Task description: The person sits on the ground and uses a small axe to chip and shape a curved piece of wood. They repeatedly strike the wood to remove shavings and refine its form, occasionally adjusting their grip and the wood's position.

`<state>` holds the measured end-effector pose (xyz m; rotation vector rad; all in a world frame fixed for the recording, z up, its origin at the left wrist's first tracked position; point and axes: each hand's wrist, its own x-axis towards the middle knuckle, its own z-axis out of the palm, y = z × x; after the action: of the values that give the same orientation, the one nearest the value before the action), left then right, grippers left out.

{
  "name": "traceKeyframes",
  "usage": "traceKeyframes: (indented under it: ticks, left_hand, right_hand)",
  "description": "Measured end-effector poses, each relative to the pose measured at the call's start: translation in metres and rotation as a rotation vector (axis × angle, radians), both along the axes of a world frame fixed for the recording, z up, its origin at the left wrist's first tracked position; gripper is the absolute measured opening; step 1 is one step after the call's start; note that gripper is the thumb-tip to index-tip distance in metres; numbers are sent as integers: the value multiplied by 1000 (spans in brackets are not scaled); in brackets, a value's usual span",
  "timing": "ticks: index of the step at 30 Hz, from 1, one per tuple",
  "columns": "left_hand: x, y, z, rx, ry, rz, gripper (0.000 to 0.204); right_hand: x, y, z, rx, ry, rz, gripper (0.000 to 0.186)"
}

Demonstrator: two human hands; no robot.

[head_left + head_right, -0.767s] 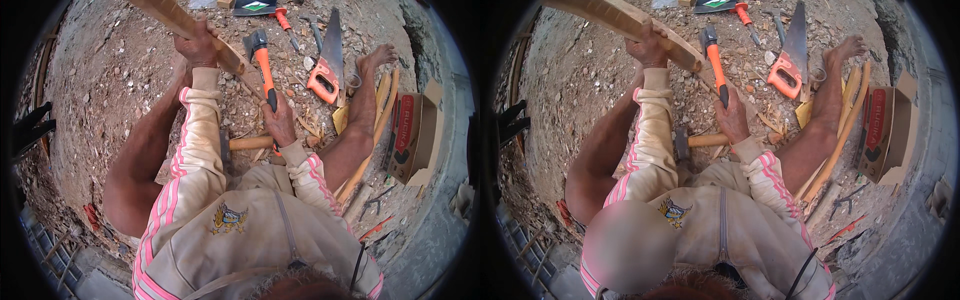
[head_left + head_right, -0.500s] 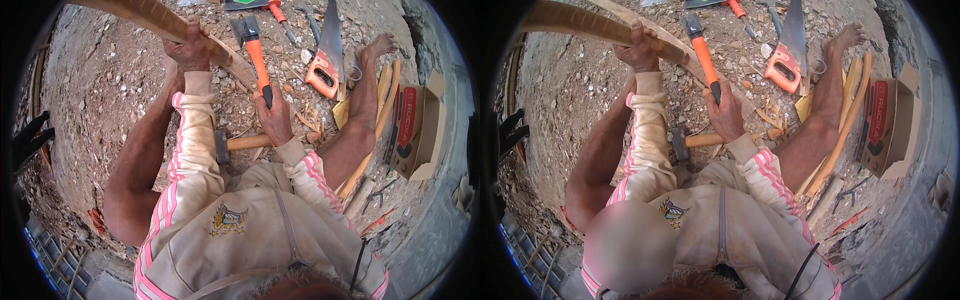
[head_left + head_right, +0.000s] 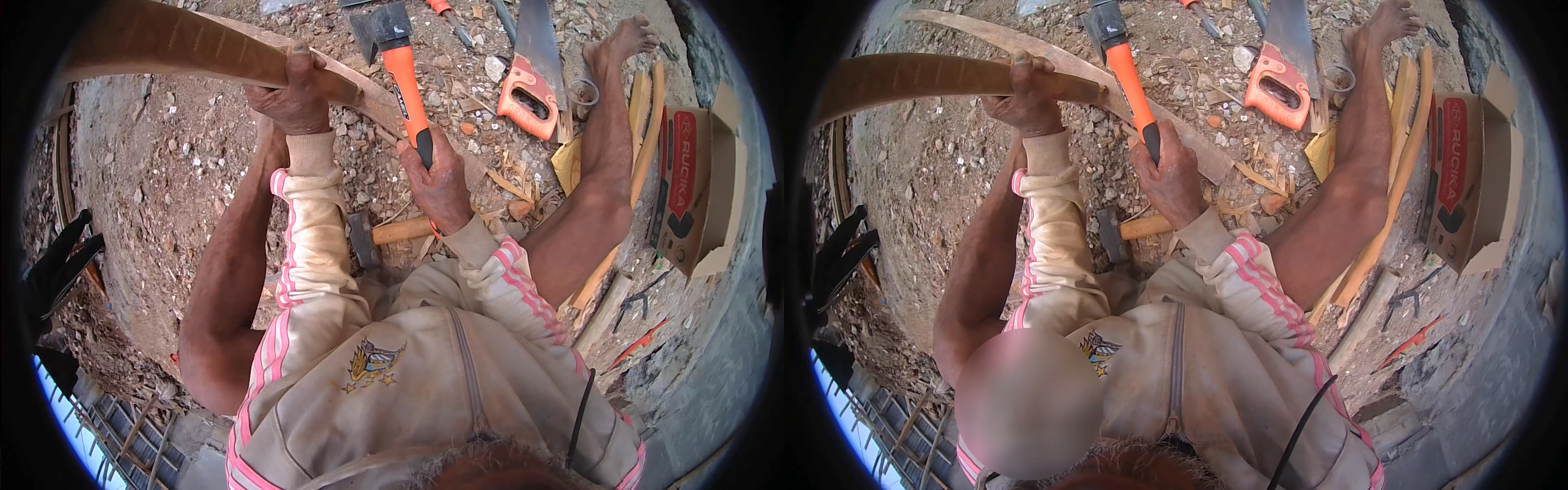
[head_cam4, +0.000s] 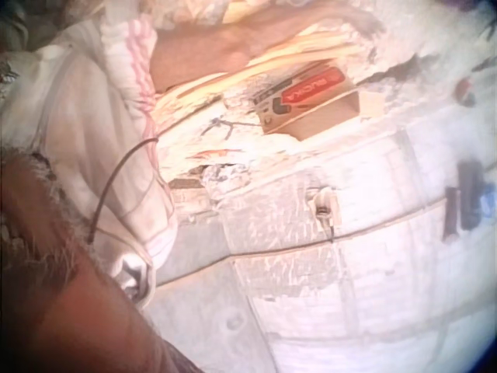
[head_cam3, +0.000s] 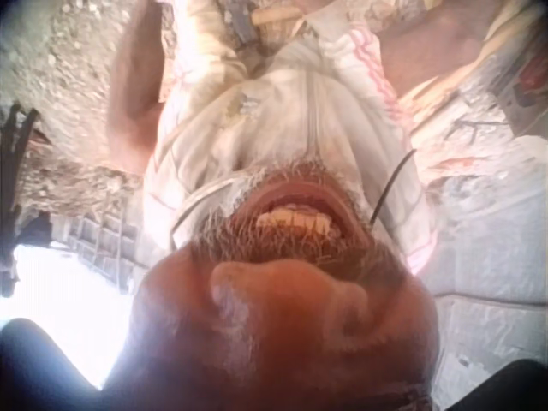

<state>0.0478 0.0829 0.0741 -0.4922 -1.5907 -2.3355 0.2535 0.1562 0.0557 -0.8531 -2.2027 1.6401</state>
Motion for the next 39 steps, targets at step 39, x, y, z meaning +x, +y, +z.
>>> traceKeyframes:
  ticks: [39]
  left_hand:
    - [-24,-10,54,156,-52,-111,47]
  right_hand:
    - [-3,16,-39,-35,-44,169,32]
